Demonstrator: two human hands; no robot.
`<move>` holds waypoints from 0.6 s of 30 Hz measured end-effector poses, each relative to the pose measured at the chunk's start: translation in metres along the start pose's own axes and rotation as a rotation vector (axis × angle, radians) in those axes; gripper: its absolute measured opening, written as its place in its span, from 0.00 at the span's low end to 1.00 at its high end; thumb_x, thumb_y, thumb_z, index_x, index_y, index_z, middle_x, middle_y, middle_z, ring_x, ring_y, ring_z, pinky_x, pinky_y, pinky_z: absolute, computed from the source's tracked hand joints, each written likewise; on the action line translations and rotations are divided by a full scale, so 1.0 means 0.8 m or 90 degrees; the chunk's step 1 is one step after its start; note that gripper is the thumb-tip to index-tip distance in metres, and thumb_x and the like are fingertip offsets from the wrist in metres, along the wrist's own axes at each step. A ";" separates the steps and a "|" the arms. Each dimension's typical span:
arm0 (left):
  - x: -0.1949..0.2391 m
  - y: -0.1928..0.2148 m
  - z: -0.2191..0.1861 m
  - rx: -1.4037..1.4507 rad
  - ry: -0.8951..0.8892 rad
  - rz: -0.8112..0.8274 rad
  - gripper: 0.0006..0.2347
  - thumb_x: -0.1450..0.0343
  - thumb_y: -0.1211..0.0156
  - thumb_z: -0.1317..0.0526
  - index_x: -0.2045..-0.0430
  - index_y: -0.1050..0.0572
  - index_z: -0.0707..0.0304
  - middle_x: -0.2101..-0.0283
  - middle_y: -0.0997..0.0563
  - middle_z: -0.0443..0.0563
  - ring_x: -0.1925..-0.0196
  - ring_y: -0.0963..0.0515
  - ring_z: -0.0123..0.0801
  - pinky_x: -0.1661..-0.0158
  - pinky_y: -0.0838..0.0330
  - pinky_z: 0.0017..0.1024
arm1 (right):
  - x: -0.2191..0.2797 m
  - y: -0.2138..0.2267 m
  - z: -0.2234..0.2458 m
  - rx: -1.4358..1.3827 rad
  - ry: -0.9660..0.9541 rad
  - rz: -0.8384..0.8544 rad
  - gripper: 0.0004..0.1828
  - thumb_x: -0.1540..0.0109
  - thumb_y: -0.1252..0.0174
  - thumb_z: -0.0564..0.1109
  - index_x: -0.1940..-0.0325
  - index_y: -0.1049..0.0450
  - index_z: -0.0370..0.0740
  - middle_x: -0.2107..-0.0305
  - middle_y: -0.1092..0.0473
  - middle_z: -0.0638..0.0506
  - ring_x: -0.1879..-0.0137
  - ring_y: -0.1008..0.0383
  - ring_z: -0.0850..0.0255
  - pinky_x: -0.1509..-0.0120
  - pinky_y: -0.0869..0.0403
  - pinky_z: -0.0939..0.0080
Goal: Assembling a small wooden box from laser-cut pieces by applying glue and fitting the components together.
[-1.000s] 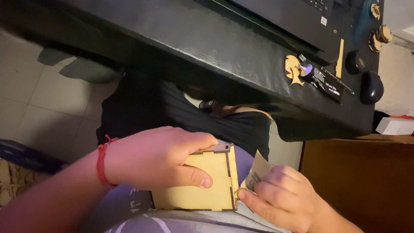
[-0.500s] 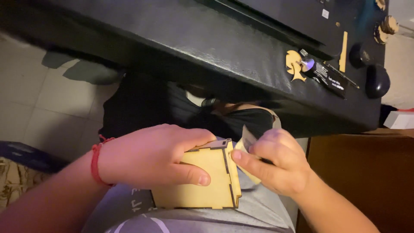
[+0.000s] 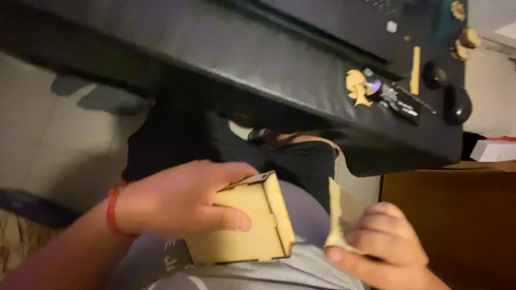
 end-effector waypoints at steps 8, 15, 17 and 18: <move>0.011 0.010 0.022 0.092 0.021 -0.064 0.21 0.44 0.36 0.44 0.58 0.18 0.41 0.70 0.12 0.33 0.69 0.18 0.17 0.64 0.25 0.21 | -0.019 0.055 -0.204 0.264 -0.185 -0.186 0.11 0.28 0.49 0.40 0.47 0.22 0.39 0.59 0.35 0.41 0.49 0.36 0.44 0.42 0.37 0.45; 0.017 0.022 0.065 0.164 0.276 -0.111 0.19 0.41 0.24 0.61 0.57 0.16 0.37 0.66 0.06 0.34 0.62 0.14 0.14 0.53 0.27 0.12 | -0.087 0.076 -0.375 0.303 -0.418 -0.142 0.25 0.40 0.56 0.33 0.40 0.28 0.32 0.57 0.37 0.34 0.47 0.36 0.40 0.46 0.33 0.44; 0.001 0.021 0.106 0.233 0.119 -0.066 0.28 0.47 0.21 0.53 0.50 0.21 0.42 0.56 0.07 0.35 0.52 0.14 0.13 0.48 0.26 0.17 | -0.107 0.069 -0.411 0.256 -0.588 -0.058 0.22 0.44 0.54 0.34 0.49 0.22 0.38 0.53 0.25 0.40 0.48 0.27 0.40 0.45 0.30 0.43; 0.004 0.028 0.093 0.224 0.120 -0.072 0.28 0.47 0.21 0.53 0.50 0.21 0.42 0.56 0.07 0.35 0.52 0.14 0.13 0.48 0.26 0.17 | -0.114 0.076 -0.426 0.254 -0.586 -0.068 0.22 0.44 0.54 0.34 0.49 0.22 0.38 0.53 0.25 0.40 0.48 0.27 0.40 0.45 0.30 0.43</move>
Point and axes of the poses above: each hand's wrist, its own x-axis away from the middle knuckle, its own y-axis out of the back of the hand, z = x × y, the point moved 5 cm from there along -x, towards the middle knuckle
